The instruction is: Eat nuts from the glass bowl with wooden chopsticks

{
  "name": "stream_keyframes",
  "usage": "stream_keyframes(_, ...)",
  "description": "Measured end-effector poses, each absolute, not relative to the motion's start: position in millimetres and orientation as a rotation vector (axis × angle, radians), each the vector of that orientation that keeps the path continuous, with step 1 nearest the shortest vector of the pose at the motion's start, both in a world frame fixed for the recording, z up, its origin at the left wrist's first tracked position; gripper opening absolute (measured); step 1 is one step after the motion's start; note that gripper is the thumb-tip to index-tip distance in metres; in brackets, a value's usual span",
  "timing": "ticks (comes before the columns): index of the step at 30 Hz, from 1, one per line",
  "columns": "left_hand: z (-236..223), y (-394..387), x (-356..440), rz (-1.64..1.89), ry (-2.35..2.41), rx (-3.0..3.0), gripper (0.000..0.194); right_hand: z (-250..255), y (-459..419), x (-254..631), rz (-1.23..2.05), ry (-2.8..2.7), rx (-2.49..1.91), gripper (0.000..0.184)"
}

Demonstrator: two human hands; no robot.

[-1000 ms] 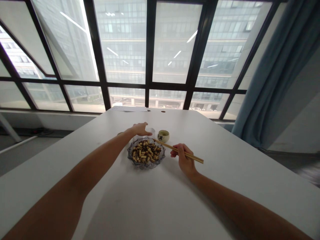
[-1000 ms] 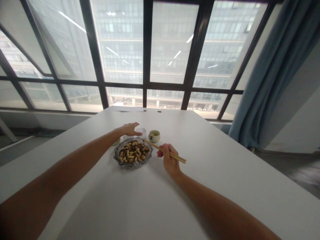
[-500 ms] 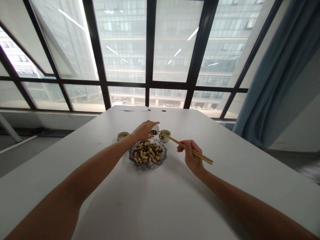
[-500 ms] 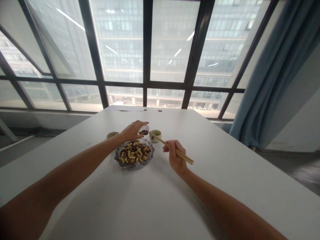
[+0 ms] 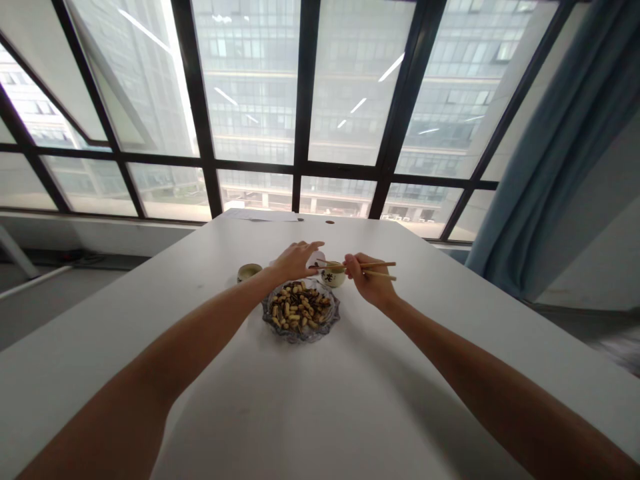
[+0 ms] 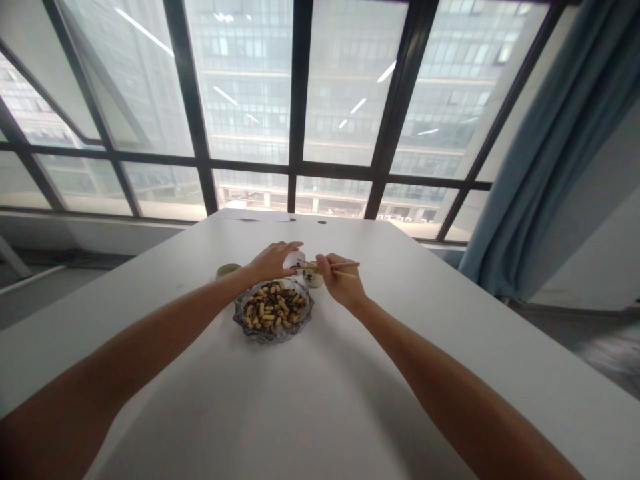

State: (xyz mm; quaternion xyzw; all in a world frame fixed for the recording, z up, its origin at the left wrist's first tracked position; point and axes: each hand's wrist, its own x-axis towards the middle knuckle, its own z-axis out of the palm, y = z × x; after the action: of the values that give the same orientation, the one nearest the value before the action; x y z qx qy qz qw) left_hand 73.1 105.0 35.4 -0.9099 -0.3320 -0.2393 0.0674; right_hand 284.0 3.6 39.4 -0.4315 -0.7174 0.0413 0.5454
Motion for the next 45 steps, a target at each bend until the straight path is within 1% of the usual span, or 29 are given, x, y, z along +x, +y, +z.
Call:
stream_keyframes(4, 35, 111, 77, -0.544, -1.248, -2.747, 0.08, 57, -17, 288, 0.213, -1.573, -0.988, 0.058)
stream_keyframes(7, 35, 114, 80, -0.45, -1.389, -2.774, 0.076, 70, -34, 285, 0.357, -1.648, -1.034, 0.064)
stream_keyframes(11, 36, 114, 75, -0.435, -1.396, -2.77, 0.078, 73, -48, 274, 0.428, -1.88, -1.087, 0.067)
stream_keyframes(13, 35, 112, 63, -0.457, -1.329, -2.736, 0.076, 68, -51, 268, 0.417, -1.924, -1.064, 0.065)
stream_keyframes(17, 25, 105, 19, -0.627, -1.223, -2.61, 0.056, 47, -52, 259, 0.375, -2.057, -0.979, 0.056)
stream_keyframes(21, 5, 95, -26, -0.855, -1.336, -2.492, 0.05, 25, -49, 257, 0.277, -2.093, -0.909, 0.048)
stream_keyframes(24, -14, 90, -45, -1.033, -1.473, -2.431, 0.046, 18, -44, 264, 0.393, -1.992, -0.964, 0.048)
stream_keyframes(27, -30, 86, -51, -1.274, -1.579, -2.395, 0.048, 20, -39, 276, 0.559, -1.768, -1.012, 0.052)
stream_keyframes(29, -38, 85, -52, -1.413, -1.603, -2.386, 0.052, 24, -36, 283, 0.545, -1.655, -1.023, 0.053)
stream_keyframes(32, -42, 84, -50, -1.534, -1.577, -2.382, 0.055, 25, -34, 285, 0.44, -1.684, -1.038, 0.05)
stream_keyframes(39, -38, 81, -47, -1.589, -1.608, -2.432, 0.056, 17, -38, 273, 0.24, -1.922, -1.022, 0.047)
stream_keyframes(45, -38, 80, -47, -1.577, -1.635, -2.428, 0.058, 20, -41, 272, 0.133, -1.957, -1.025, 0.05)
